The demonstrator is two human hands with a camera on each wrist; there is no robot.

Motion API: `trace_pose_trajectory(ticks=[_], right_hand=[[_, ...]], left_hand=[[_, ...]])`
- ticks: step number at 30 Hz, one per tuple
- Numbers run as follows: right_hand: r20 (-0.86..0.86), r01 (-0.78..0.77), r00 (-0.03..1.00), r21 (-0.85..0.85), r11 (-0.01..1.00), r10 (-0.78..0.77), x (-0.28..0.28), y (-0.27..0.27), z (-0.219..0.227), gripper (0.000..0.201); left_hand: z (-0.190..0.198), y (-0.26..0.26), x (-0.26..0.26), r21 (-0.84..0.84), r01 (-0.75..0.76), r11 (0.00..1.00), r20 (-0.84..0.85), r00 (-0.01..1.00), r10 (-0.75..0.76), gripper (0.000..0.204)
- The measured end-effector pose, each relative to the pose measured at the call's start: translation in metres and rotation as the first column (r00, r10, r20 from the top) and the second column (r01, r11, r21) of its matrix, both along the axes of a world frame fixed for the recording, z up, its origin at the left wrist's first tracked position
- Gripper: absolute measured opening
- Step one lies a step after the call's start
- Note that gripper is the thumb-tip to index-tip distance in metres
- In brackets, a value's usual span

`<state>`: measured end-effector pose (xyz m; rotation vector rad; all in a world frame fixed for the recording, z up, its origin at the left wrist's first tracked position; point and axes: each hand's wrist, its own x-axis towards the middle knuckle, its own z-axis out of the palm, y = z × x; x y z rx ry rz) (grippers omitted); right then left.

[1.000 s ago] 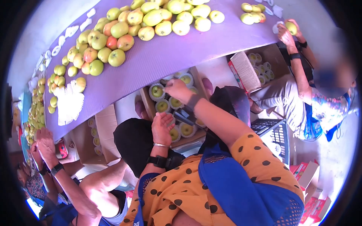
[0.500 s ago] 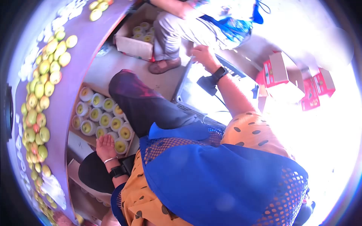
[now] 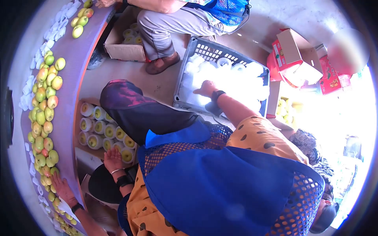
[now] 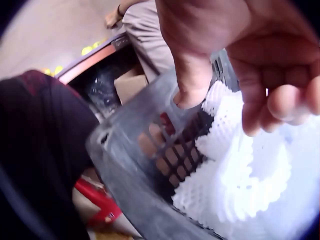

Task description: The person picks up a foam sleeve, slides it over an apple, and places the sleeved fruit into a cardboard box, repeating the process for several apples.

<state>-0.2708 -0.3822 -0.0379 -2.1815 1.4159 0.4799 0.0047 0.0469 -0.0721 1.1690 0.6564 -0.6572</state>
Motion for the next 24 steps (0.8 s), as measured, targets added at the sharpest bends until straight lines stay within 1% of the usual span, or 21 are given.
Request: trace_pose_trajectory(ticks=[1, 2, 3, 5, 6, 7, 9, 10, 11, 12, 13, 14, 16, 17, 18, 19, 20, 21, 22, 24], right_hand=[[-0.006, -0.06, 0.998, -0.106, 0.993, 0.059, -0.004, 0.003, -0.017, 0.051], [-0.017, -0.118, 0.993, -0.213, 0.97, 0.117, -0.004, 0.008, -0.021, 0.053], [-0.057, -0.12, 0.992, -0.167, 0.979, 0.112, -0.004, 0.01, -0.023, 0.04], [-0.093, -0.152, 0.986, -0.146, 0.977, 0.14, -0.005, 0.008, -0.023, 0.035], [-0.091, -0.179, 0.982, -0.14, 0.974, 0.167, -0.007, 0.005, -0.024, 0.033], [-0.092, -0.204, 0.977, -0.136, 0.97, 0.192, -0.009, 0.0, -0.025, 0.03], [-0.059, -0.247, 0.969, -0.114, 0.962, 0.242, -0.012, -0.008, -0.022, 0.025], [-0.031, -0.268, 0.963, -0.098, 0.958, 0.267, -0.012, -0.012, -0.02, 0.023], [0.016, -0.286, 0.957, -0.077, 0.955, 0.288, -0.013, -0.017, -0.015, 0.02], [0.089, -0.302, 0.948, -0.05, 0.952, 0.305, -0.01, -0.022, -0.008, 0.018], [0.182, -0.311, 0.934, -0.01, 0.95, 0.308, -0.007, -0.027, 0.001, 0.016], [0.29, -0.321, 0.91, 0.039, 0.946, 0.297, -0.002, -0.03, 0.012, 0.014], [0.514, -0.291, 0.844, 0.197, 0.936, 0.155, 0.021, -0.026, 0.05, 0.011], [0.579, -0.262, 0.814, 0.293, 0.92, 0.047, 0.041, -0.017, 0.079, 0.009], [0.628, -0.247, 0.776, 0.393, 0.886, -0.062, 0.062, -0.008, 0.101, 0.01], [0.722, -0.342, 0.68, 0.47, 0.814, -0.131, 0.082, 0.001, 0.11, 0.015], [0.786, -0.448, 0.578, 0.528, 0.721, -0.217, 0.102, 0.011, 0.118, 0.021], [0.791, -0.487, 0.539, 0.573, 0.659, -0.289, 0.123, 0.027, 0.127, 0.025], [0.798, -0.55, 0.534, 0.579, 0.603, -0.279, 0.145, 0.049, 0.142, 0.021], [0.827, -0.657, 0.554, 0.507, 0.558, -0.099, 0.184, 0.082, 0.138, 0.016]], left_hand=[[0.0, 0.002, 0.0, -0.001, -0.006, 1.0, 0.001, 1.0, 0.006, 0.035], [-0.002, 0.004, 0.0, -0.003, -0.012, 1.0, 0.001, 1.0, 0.012, 0.035], [-0.004, 0.005, 0.0, -0.018, -0.003, 1.0, 0.015, 1.0, 0.003, 0.036], [-0.015, 0.013, 0.002, -0.037, -0.001, 0.999, 0.028, 1.0, 0.002, 0.038], [-0.013, 0.024, 0.018, -0.05, -0.02, 0.999, 0.047, 0.999, 0.022, 0.037], [0.001, 0.035, 0.038, -0.063, -0.027, 0.998, 0.101, 0.994, 0.033, 0.037], [0.078, 0.087, 0.117, -0.109, -0.068, 0.992, 0.308, 0.946, 0.098, 0.036], [0.114, 0.106, 0.147, -0.132, -0.086, 0.987, 0.388, 0.912, 0.131, 0.035], [0.143, 0.119, 0.163, -0.16, -0.091, 0.983, 0.458, 0.875, 0.156, 0.035], [0.157, 0.119, 0.163, -0.176, -0.081, 0.981, 0.493, 0.855, 0.159, 0.034], [0.162, 0.113, 0.157, -0.181, -0.054, 0.982, 0.522, 0.841, 0.142, 0.034], [0.155, 0.098, 0.141, -0.166, -0.02, 0.986, 0.544, 0.832, 0.109, 0.033], [0.138, 0.068, 0.106, -0.153, 0.052, 0.987, 0.571, 0.82, 0.045, 0.032], [0.13, 0.055, 0.087, -0.152, 0.092, 0.984, 0.58, 0.814, 0.014, 0.032], [0.118, 0.038, 0.063, -0.153, 0.12, 0.981, 0.586, 0.81, -0.007, 0.031], [0.1, 0.015, 0.036, -0.164, 0.164, 0.973, 0.579, 0.814, -0.039, 0.03], [0.094, 0.001, 0.015, -0.169, 0.195, 0.966, 0.59, 0.805, -0.06, 0.03], [0.084, -0.012, -0.002, -0.199, 0.222, 0.955, 0.566, 0.821, -0.073, 0.029], [0.075, -0.028, -0.021, -0.217, 0.257, 0.942, 0.564, 0.82, -0.094, 0.029], [0.069, -0.032, -0.034, -0.305, 0.256, 0.917, 0.554, 0.831, -0.047, 0.028]])
